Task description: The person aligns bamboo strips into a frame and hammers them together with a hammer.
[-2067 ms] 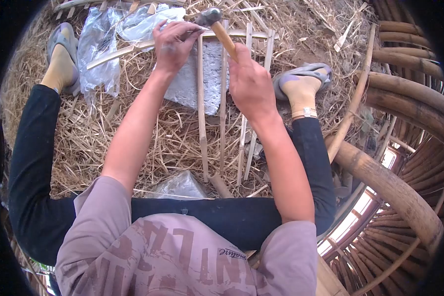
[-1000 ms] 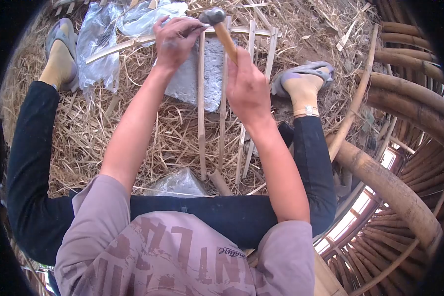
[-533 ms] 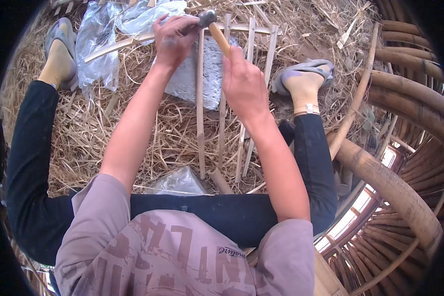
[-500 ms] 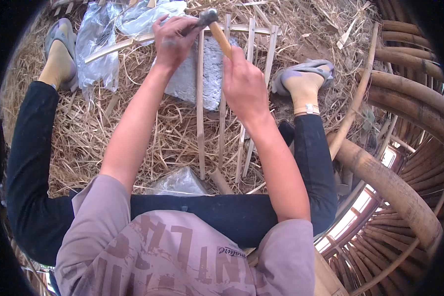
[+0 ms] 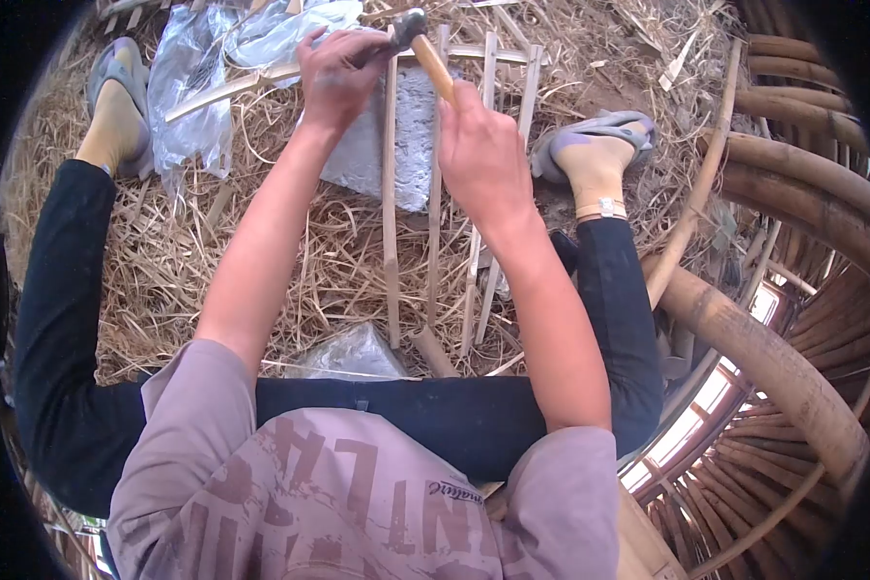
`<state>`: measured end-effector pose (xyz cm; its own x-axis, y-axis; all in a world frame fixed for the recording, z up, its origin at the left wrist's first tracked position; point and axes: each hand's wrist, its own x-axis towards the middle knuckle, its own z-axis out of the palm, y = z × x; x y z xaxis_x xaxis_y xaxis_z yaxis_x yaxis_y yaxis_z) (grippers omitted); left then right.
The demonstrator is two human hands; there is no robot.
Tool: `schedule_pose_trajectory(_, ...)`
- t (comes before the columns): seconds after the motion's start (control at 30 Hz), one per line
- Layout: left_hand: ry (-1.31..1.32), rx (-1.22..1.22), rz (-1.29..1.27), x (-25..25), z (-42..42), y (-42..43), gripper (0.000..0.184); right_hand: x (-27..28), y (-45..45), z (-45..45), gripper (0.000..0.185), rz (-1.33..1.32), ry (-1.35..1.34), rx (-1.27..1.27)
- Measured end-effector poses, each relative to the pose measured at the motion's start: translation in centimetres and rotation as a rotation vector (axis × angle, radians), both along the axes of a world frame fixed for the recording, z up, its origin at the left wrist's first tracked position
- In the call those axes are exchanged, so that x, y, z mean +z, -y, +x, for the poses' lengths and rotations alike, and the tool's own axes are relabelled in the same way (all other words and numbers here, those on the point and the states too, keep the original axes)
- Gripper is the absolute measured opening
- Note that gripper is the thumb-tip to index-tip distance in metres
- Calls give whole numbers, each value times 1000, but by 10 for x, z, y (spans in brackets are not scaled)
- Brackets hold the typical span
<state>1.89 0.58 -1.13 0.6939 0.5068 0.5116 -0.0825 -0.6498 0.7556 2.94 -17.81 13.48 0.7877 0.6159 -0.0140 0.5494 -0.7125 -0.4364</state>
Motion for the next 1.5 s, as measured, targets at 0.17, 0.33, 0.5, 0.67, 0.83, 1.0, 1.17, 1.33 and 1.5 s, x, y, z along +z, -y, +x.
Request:
schedule_pose_trajectory(0.17, -64, -22, 37, 4, -3, 0, 16, 18, 3, 7, 17, 100, 5, -118)
schedule_pose_trajectory(0.33, -132, 9, 154, 14, -8, 4, 37, 21, 21, 18, 21, 158, -2, -165)
schedule_pose_trajectory(0.5, -172, 51, 197, 14, -15, 3, 48, 15, 29, 16, 21, 149, -15, -167)
schedule_pose_trajectory(0.67, -288, 47, 240, 10, -24, 5, 57, 20, 24, 14, 22, 113, -74, -171)
schedule_pose_trajectory(0.83, -357, 2, 297, 15, -25, 7, 64, 11, 24, 14, 22, 144, -46, -155)
schedule_pose_trajectory(1.0, -396, 20, 348, 18, -24, 10, 62, 3, 25, 12, 24, 147, -57, -161)
schedule_pose_trajectory(1.17, -409, 43, 362, 19, -23, 10, 60, -5, 17, -26, 30, 156, -300, -385)
schedule_pose_trajectory(1.33, -428, 51, 352, 18, -23, 11, 60, -28, 8, -93, 35, 169, -194, -552)
schedule_pose_trajectory(1.5, -392, 49, 349, 15, -27, 8, 59, -43, 9, -122, 46, 134, -164, -578)
